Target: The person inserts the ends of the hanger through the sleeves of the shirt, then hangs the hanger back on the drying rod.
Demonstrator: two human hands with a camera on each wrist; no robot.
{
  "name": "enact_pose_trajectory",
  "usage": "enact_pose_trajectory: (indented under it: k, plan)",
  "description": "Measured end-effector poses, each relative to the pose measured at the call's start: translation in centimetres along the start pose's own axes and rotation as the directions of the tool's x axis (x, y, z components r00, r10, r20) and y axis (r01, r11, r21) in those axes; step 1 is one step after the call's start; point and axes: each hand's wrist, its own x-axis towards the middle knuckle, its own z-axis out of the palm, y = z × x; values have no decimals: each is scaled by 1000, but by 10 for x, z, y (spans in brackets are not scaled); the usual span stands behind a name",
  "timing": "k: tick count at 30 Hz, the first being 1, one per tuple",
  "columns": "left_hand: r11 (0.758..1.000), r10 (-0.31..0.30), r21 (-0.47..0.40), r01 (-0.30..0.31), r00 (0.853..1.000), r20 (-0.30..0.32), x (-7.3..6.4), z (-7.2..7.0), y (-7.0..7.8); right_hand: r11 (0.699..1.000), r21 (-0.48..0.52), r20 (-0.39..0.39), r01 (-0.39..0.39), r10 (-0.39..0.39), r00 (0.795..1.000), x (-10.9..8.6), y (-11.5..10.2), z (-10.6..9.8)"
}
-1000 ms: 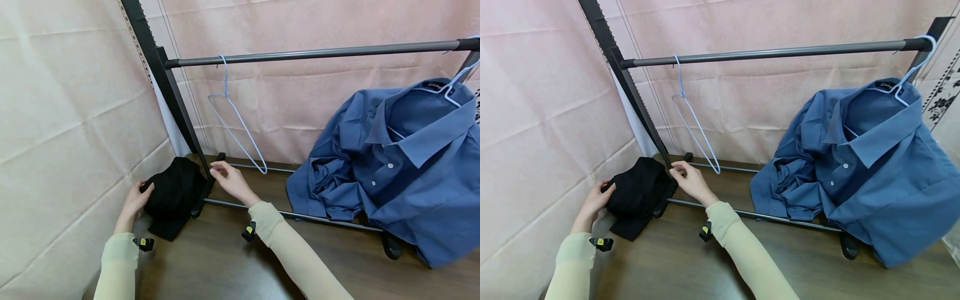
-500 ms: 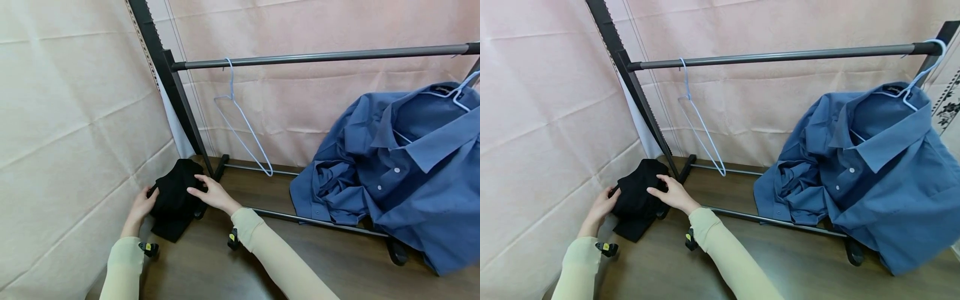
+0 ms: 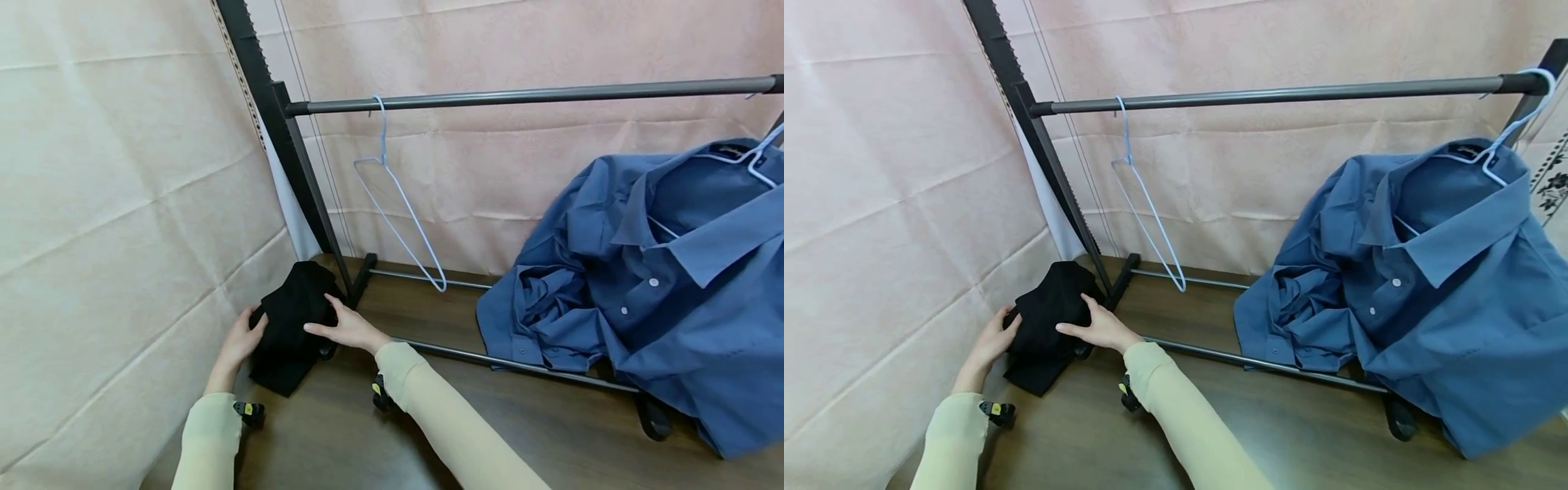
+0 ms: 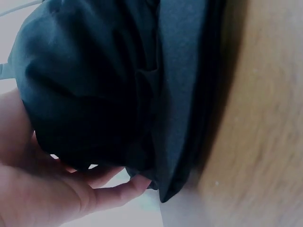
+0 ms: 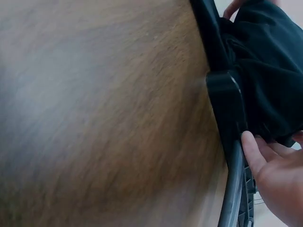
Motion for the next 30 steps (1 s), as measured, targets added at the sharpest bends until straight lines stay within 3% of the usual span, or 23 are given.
enact_pose_trajectory:
  k: [6, 17, 24, 30]
  plan:
    - [997, 4, -74, 1, 998, 64, 1, 0, 0, 997, 39, 57, -66, 64, 996, 0, -3, 1]
    - [989, 0, -150, 17, 994, 112, 3, 6, 14, 980, 198, 61, -32, 20, 998, -3, -4, 6]
    - [986, 15, -168, 4, 993, 117, -4, 6, 27, 975, 223, 29, -19, 13, 999, -7, -5, 10]
    - [988, 47, -147, -36, 996, 75, -9, 4, 42, 960, 279, -17, -13, 19, 1000, -8, -10, 11]
